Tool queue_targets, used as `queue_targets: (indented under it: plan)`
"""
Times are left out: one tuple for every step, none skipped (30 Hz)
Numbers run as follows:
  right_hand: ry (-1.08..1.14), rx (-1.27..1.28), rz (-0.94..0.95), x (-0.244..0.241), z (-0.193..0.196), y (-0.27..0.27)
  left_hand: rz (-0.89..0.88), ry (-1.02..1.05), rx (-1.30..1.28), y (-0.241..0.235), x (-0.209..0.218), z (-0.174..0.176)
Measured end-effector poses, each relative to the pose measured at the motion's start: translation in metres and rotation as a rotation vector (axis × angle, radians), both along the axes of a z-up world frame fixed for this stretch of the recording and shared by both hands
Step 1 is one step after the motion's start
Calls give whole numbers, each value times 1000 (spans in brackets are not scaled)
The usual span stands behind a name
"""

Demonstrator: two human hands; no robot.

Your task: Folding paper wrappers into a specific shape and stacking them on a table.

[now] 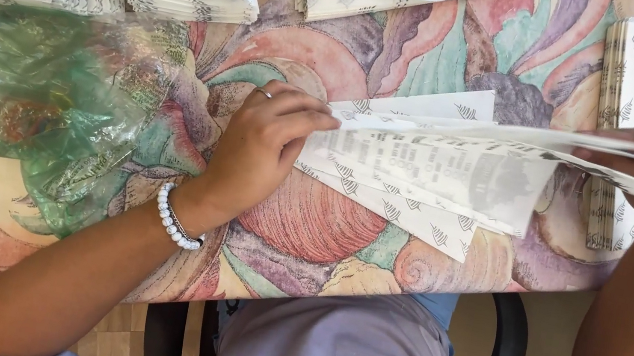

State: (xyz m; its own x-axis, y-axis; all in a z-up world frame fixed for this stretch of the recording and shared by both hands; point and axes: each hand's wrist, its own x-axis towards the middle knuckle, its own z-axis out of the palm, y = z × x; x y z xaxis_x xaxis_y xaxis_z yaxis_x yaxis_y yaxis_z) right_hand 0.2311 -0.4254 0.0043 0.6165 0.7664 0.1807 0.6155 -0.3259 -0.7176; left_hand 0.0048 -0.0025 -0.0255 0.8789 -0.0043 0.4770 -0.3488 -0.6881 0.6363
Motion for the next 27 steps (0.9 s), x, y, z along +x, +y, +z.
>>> queue_targets:
  plan:
    - [121, 29, 39, -5, 9, 6, -12, 9, 20, 1, 0, -3]
    - [242, 56, 73, -11, 19, 10, -28, 18, 38, 1, 1, -5]
    - [243, 55, 71, -15, 21, 17, -29, 19, 37, -1, 0, -2]
    - [257, 47, 87, -21, 23, 23, -50, 34, 57, -2, -1, 1]
    - [271, 39, 102, -26, 26, 29, -70, 48, 78, -3, -1, 4]
    - [270, 39, 99, -25, 25, 30, -73, 47, 77, -3, -1, 6]
    - [263, 16, 155, -25, 25, 32, -125, 47, 108, -3, -1, 8]
    - [257, -8, 215, -24, 23, 34, -174, 48, 139, -2, -3, 10]
    - [257, -8, 216, -26, 24, 33, -173, 49, 139, -2, -4, 12]
    - [243, -16, 203, -28, 25, 33, -197, 42, 174, -1, -5, 16]
    - [228, -23, 191, -29, 26, 33, -221, 35, 209, 0, -7, 19]
    - [228, -22, 191, -33, 30, 30, -221, 35, 209, 0, -7, 17]
    - [239, -35, 141, -36, 34, 26, -217, 60, 262, 0, -7, 15]
    - [251, -48, 88, -39, 38, 22, -217, 85, 313, 0, -7, 12]
    - [251, -49, 85, 18, 10, -23, -219, 84, 313, 0, -6, 11]
    - [273, -265, 541, 67, -15, -73, -205, 69, 356, -1, -6, 11]
    - [294, -497, 987, 111, -37, -122, -190, 53, 400, -1, -6, 10]
    - [298, -500, 989, 66, -22, -125, -189, 55, 397, -1, -7, 9]
    - [668, -384, 107, 21, -7, -128, -194, 55, 399, -1, -7, 9]
    - [970, -254, -799, -24, 9, -130, -198, 52, 403, -1, -7, 10]
    - [969, -256, -799, -26, 16, -126, -196, 51, 402, 0, -6, 10]
    - [727, -261, -593, -31, 23, -123, -210, 45, 410, 0, -6, 11]
    - [487, -263, -383, -35, 29, -120, -224, 39, 417, -1, -7, 11]
    - [487, -262, -388, -39, 36, -117, -229, 38, 417, -1, -7, 11]
    - [129, -260, -71, -44, 44, -114, -239, 41, 375, -1, -7, 10]
    - [-231, -254, 249, -49, 51, -111, -248, 41, 334, -1, -7, 10]
    - [-233, -255, 244, -57, 71, -75, -253, 37, 335, -2, -6, 10]
